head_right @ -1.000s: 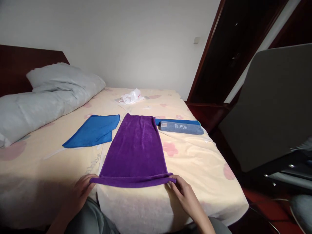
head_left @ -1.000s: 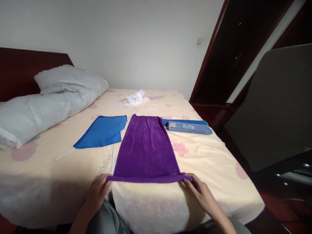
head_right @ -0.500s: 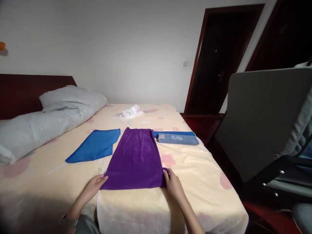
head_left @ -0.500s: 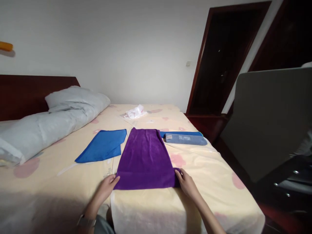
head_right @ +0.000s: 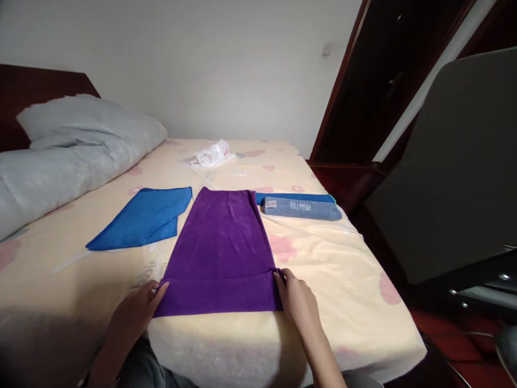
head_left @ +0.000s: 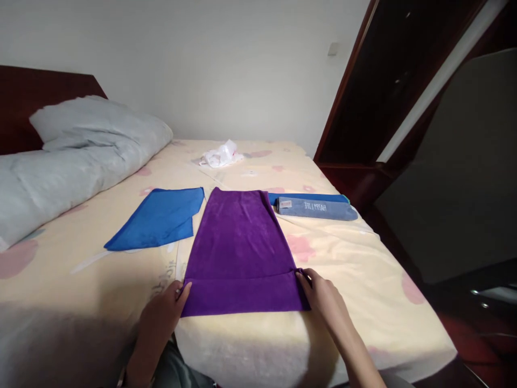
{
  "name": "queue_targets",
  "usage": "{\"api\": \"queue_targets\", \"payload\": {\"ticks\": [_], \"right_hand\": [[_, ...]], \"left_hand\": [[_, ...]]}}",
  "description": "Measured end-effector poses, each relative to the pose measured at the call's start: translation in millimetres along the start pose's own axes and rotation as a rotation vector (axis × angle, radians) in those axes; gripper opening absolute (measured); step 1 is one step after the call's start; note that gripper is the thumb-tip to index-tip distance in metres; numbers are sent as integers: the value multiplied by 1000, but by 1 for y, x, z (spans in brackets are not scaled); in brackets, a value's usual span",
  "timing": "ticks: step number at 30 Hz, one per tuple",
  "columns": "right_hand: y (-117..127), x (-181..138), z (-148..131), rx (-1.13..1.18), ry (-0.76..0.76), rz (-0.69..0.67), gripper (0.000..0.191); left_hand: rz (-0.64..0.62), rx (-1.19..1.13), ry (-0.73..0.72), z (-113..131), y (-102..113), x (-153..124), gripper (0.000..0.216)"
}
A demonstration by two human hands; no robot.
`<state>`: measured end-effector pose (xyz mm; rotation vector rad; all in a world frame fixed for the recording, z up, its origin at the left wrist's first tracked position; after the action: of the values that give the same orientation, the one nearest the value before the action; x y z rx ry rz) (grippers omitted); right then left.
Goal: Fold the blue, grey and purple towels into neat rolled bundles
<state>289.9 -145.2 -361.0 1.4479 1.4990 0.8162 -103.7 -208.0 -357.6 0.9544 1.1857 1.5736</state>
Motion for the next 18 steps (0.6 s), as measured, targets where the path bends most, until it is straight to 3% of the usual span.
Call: {"api": "queue_targets", "payload": {"ticks": [6, 12, 18], "right_hand": [[0, -1, -2, -57, -26, -62, 33], [5, -2, 6, -11, 3, -31, 39], [-8, 3, 11, 14, 17, -59, 38]], "left_hand": [[-66, 123, 71, 9, 6, -4, 22], [111, 54, 71, 6, 12, -9, 24], [-3, -116, -63, -2, 3, -6, 21]]}}
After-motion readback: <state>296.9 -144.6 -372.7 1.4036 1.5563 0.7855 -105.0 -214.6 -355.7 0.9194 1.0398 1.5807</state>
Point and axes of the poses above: each hand's wrist, its own x-axis towards the middle knuckle, its own y-axis out of the back of the hand, z = x × y, the point moved 4 cm from there along x, towards the middle knuckle, and after that the axes turned 1 degree about -z, right-handed, at the moved point
